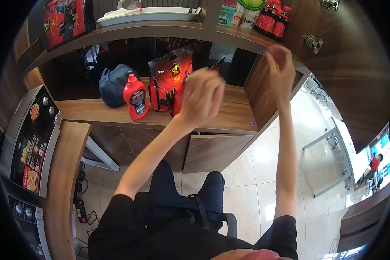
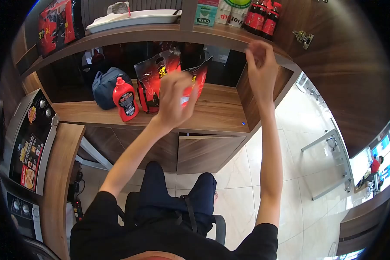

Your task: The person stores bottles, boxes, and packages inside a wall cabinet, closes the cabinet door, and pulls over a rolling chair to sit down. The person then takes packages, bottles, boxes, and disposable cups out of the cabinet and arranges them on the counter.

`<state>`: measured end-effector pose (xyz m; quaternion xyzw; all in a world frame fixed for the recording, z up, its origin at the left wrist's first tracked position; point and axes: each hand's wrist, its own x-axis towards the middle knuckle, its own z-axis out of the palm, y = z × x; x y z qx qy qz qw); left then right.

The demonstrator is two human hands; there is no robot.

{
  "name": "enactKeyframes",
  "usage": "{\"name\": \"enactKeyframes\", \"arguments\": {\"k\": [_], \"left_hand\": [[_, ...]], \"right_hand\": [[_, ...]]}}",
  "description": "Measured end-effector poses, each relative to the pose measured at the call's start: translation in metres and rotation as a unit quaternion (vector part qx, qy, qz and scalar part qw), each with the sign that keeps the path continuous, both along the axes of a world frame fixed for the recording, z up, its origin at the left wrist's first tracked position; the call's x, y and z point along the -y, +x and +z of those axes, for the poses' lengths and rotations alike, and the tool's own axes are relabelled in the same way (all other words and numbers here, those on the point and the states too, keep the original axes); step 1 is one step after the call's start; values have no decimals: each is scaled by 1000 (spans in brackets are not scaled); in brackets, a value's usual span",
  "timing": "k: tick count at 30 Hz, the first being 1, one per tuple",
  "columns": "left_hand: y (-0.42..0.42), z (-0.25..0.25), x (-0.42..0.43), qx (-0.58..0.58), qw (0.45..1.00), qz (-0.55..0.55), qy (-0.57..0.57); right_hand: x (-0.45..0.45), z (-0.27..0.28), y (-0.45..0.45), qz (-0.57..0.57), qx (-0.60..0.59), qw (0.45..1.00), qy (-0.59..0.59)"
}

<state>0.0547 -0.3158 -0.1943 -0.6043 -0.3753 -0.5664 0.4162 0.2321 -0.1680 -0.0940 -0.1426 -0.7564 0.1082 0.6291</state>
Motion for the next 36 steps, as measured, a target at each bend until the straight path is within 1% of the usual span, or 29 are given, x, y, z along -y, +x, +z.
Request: {"name": "enactKeyframes", "arguments": {"k": [1,3,5,6,8,9,11,12,15,16,17,19,20,23,24,27,28,31,32,35,36], "left_hand": [[6,26,-12,-13,1000,1,-4],[6,67,-41,-19,1000,9,12],[1,100,-67,-33,992,117,31],[-5,112,-74,-56,983,173,17],[-18,127,-83,-103,954,282,-11],[-25,126,-85,-119,948,296,-14],[-42,114,-91,-146,934,325,-17],[-47,102,-91,-151,935,316,-54],[-49,82,-91,-152,950,272,-7],[-48,83,-93,-132,960,245,-32],[-47,84,-95,-126,962,242,-27],[-45,80,-101,-109,965,238,-19],[-44,80,-101,-104,966,235,-27],[-43,78,-106,-84,970,226,-15],[-42,77,-109,-76,973,217,-9],[-41,76,-112,-64,975,211,-10],[-42,76,-112,-68,972,226,-8],[-43,77,-109,-76,974,216,-5],[-42,77,-108,-73,974,214,-7],[-38,78,-104,-63,975,210,-13],[-37,77,-104,-59,976,210,-16]], "right_hand": [[-15,11,-9,-9,9,1000,-25],[-54,26,-33,30,15,999,-33],[-73,46,-50,-29,47,998,37],[-83,56,-58,-58,63,994,73],[-110,70,-76,-94,136,983,75],[-121,71,-80,-112,171,976,74],[-107,79,-90,-148,236,960,-25],[-98,83,-98,-164,268,946,-72],[-102,76,-126,-174,169,970,15],[-99,73,-140,-177,106,977,45],[-98,75,-144,-198,98,968,121],[-89,80,-145,-234,87,929,272],[-71,96,-142,-173,143,964,141],[-55,107,-144,-231,172,937,199],[-80,102,-155,-231,140,934,235],[-87,103,-163,-161,201,944,209],[-90,104,-162,-133,145,945,263],[-94,102,-157,-79,82,973,201],[-89,101,-153,-173,68,950,251],[-82,104,-151,-90,49,967,233],[-79,104,-151,-122,61,954,268]]}}
